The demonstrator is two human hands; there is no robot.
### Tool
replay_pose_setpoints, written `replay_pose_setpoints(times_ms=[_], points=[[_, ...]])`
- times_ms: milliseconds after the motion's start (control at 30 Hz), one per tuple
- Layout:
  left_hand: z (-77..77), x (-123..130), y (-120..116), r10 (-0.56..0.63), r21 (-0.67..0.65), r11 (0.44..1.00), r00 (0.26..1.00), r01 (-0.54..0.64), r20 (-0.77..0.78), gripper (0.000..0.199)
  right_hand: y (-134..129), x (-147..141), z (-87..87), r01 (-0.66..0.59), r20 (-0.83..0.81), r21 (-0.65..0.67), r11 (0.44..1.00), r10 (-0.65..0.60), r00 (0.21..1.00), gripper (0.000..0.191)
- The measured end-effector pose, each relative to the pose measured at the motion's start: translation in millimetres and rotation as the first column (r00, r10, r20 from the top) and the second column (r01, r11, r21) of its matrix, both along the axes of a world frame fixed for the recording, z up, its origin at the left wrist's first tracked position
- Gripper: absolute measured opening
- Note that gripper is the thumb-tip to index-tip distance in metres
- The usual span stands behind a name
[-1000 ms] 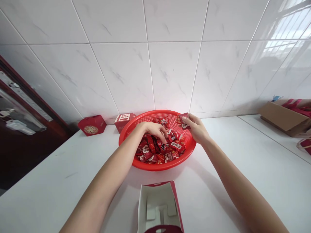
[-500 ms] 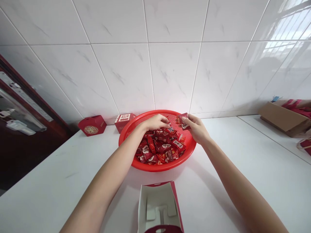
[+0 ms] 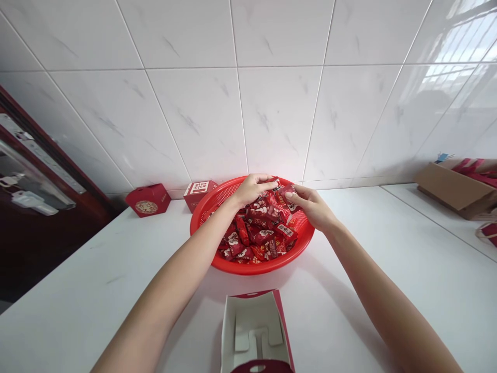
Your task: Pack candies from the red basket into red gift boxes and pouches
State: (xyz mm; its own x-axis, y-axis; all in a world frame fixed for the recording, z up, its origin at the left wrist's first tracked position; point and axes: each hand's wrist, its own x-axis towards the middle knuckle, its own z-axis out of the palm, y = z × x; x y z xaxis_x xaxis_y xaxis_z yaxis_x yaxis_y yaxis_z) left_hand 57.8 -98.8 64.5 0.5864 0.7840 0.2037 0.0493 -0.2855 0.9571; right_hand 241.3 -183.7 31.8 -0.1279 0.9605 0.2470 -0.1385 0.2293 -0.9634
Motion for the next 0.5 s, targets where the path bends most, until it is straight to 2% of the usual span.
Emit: replay_pose_setpoints(times_ms=[167, 300, 367, 500], points=[[0.5, 2, -2, 0.008, 0.02, 1.0, 1.0, -0.008, -0.006, 0.054, -3, 0, 2.0, -0.018, 0.003, 0.002, 1.0, 0.018, 1.0, 0.031], [-3.3, 7, 1, 0.083, 0.07, 0.994, 0.996, -0.081, -0.028, 0.05, -2, 0, 1.5, -0.003, 0.023, 0.023, 1.0, 0.003, 1.0, 0.032], [-5.9, 11, 1, 0.137, 0.022, 0.99, 0.99, -0.137, 0.027, 0.047, -1, 0, -0.1, 0.014, 0.015, 0.038, 0.999, -0.015, 1.0, 0.032], [-8.6, 16, -1, 0.213, -0.166, 0.968, 0.968, -0.19, 0.135, 0.043, 2, 1, -3.0, 0.013, 0.0, 0.059, 0.998, -0.012, 1.0, 0.032]])
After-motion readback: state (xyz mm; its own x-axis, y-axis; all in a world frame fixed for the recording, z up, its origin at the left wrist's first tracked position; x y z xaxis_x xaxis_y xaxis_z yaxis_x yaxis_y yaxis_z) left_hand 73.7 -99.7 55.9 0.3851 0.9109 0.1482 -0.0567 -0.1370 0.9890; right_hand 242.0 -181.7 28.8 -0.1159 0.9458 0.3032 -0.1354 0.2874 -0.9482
